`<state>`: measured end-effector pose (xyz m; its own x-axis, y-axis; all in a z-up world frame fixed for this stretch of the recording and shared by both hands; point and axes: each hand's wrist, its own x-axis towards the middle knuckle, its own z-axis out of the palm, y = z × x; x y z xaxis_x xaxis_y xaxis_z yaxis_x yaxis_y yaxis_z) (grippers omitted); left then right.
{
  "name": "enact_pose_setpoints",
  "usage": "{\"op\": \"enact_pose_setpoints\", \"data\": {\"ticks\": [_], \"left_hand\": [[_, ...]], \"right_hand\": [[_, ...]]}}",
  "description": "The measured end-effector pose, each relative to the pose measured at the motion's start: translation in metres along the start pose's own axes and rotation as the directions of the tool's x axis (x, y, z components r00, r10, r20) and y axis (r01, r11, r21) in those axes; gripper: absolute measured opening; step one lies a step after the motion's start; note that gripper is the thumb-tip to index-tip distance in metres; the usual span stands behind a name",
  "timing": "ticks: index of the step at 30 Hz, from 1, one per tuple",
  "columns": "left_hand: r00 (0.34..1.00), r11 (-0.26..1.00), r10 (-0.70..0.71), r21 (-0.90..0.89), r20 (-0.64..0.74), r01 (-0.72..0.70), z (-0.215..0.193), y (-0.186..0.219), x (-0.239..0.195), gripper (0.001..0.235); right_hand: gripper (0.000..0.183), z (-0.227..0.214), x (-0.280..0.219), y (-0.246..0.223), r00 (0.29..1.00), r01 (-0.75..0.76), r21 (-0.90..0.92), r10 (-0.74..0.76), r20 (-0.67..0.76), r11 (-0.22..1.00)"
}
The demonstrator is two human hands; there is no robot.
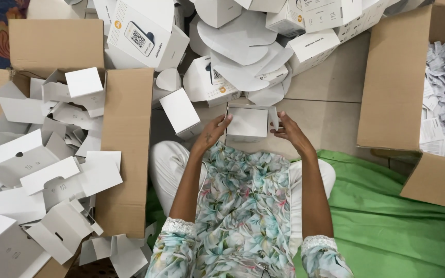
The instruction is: The person assembles small white cardboard boxes and places instruction slips inside.
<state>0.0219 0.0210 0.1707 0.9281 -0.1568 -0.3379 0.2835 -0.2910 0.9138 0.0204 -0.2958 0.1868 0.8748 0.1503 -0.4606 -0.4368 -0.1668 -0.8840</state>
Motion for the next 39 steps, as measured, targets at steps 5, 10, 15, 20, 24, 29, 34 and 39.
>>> {"op": "enact_pose_setpoints", "data": {"ticks": [5, 10, 15, 20, 24, 29, 34, 39], "left_hand": [[0.97, 0.964, 0.232, 0.15, -0.076, -0.219, 0.01, -0.006, -0.007, 0.055], [0.949, 0.934, 0.253, 0.303, -0.188, -0.189, 0.017, 0.03, -0.026, 0.026], [0.939, 0.881, 0.244, 0.461, -0.244, -0.109, 0.027, 0.033, -0.03, 0.019], [0.908, 0.903, 0.245, 0.42, -0.339, -0.087, 0.035, 0.019, -0.027, 0.019], [0.894, 0.929, 0.245, 0.356, -0.375, -0.105, 0.038, 0.001, -0.026, 0.03], [0.945, 0.955, 0.255, 0.206, -0.206, -0.213, 0.016, -0.024, -0.021, 0.061], [0.903, 0.884, 0.423, 0.251, -0.068, -0.395, 0.005, 0.021, -0.038, 0.09], [0.894, 0.611, 0.414, 0.677, 0.169, -0.411, 0.038, -0.029, -0.048, 0.081]], "right_hand": [[0.056, 0.014, -0.005, 0.019, 0.97, 0.212, -0.197, -0.23, -0.078, 0.957], [0.045, 0.033, -0.019, -0.009, 0.967, 0.116, -0.304, -0.178, -0.185, 0.946], [0.05, 0.039, -0.024, -0.015, 0.938, 0.153, -0.527, -0.291, -0.19, 0.836], [0.047, 0.043, -0.027, -0.019, 0.942, 0.127, -0.569, -0.278, -0.188, 0.813], [0.033, 0.051, -0.029, -0.009, 0.94, 0.077, -0.595, -0.257, -0.225, 0.8], [0.055, 0.039, -0.029, 0.028, 0.935, 0.154, -0.521, -0.294, -0.198, 0.839], [0.069, 0.048, -0.05, -0.034, 0.808, 0.399, -0.617, -0.578, -0.113, 0.678], [0.084, 0.084, -0.052, 0.009, 0.926, 0.274, -0.881, -0.352, 0.134, 0.386]]}}
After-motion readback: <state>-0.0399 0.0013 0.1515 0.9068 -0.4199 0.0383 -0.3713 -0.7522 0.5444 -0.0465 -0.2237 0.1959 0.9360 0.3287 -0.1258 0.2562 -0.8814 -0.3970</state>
